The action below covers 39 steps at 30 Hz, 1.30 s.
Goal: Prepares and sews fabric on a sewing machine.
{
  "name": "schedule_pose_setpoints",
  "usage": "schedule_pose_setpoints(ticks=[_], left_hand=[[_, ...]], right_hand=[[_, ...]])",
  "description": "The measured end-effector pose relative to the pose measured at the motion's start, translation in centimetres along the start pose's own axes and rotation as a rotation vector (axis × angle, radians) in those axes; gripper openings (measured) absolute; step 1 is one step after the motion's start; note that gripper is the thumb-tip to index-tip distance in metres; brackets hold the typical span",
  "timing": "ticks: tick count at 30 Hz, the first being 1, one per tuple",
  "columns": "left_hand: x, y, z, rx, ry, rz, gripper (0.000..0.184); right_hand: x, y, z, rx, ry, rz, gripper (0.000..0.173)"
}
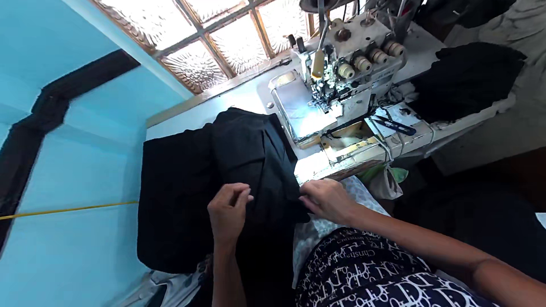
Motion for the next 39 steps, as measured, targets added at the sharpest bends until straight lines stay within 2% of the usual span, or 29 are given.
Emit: schedule_pose_setpoints(ticks=[2,4,7,10,12,14,15,17,19,21,25,27,29,32,36,39], left_hand=[[0.8,1.0,-1.1,0.052,-0.042,0.047,0.016],[1.8,1.4,-2.0,0.098,-0.111,0.106,0.016],[2.0,0.9,-2.5,0.134,-0.143,0.203,0.021],[1.2,0.1,-3.0,0.179,-0.147,0.294,0.028],[0.7,-0.7,-3.6,0.224,-0.133,0.308,0.029],[0.4,-1.2,-4.6,0.249,-0.08,0.277,0.021],[0.2,-1.3,-5.1,0.244,-0.049,0.253,0.014],[0.0,-1.3,-5.8,0.23,0.022,0.221,0.012],[-0.3,-1.4,-5.8,0.23,0.061,0.236,0.01],[-0.5,-1.3,-5.5,0.193,0.039,0.262,0.006],[-0.1,-1.7,-5.5,0.187,-0.057,0.378,0.036],[0.3,-2.2,-5.7,0.217,-0.036,0.414,0.042],[0.3,-2.6,-6.0,0.289,-0.012,0.438,0.032],[-0.1,-1.9,-5.5,0.341,0.005,0.36,0.019],[-0.6,0.9,-2.2,0.269,0.037,0.171,0.025],[-2.3,1.7,-0.6,0.147,-0.035,0.241,0.019]], right_hand=[[1.3,-1.2,-2.1,-0.068,0.174,0.056,0.031],[1.5,-2.2,-3.9,-0.031,0.273,0.015,0.035],[0.6,-3.0,-4.1,0.046,0.251,-0.096,0.021],[-0.7,-2.9,-1.3,0.159,-0.067,-0.272,0.014],[-2.3,-2.8,0.4,0.152,-0.382,-0.423,0.011],[-3.9,-2.6,1.6,0.102,-0.738,-0.557,0.008],[-4.4,-2.5,2.0,0.072,-0.88,-0.626,0.013],[-5.3,-2.3,2.5,0.007,-1.058,-0.787,0.018],[-5.9,-2.1,2.7,-0.005,-1.105,-0.854,0.013],[-5.9,-1.9,2.6,0.021,-1.072,-0.844,0.009],[-5.5,-2.1,2.6,0.076,-0.994,-0.794,0.009],[-5.5,-2.2,2.7,0.067,-0.982,-0.744,0.018],[-5.6,-2.2,2.9,0.054,-0.953,-0.699,0.027],[-6.2,-2.0,3.2,0.04,-0.895,-0.662,0.028],[-7.0,-1.9,3.2,0.019,-0.915,-0.681,0.025],[-6.7,-2.0,2.9,0.054,-0.982,-0.677,0.024]])
Point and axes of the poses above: each hand's wrist, its own y-axis away from the middle knuckle, its own z-axis out of the back of the hand, x = y × z, the point moved 2 cm from there along -y, towards the middle knuckle, and after that the axes turned 8 degrees about -z, right-handed, at the moved point
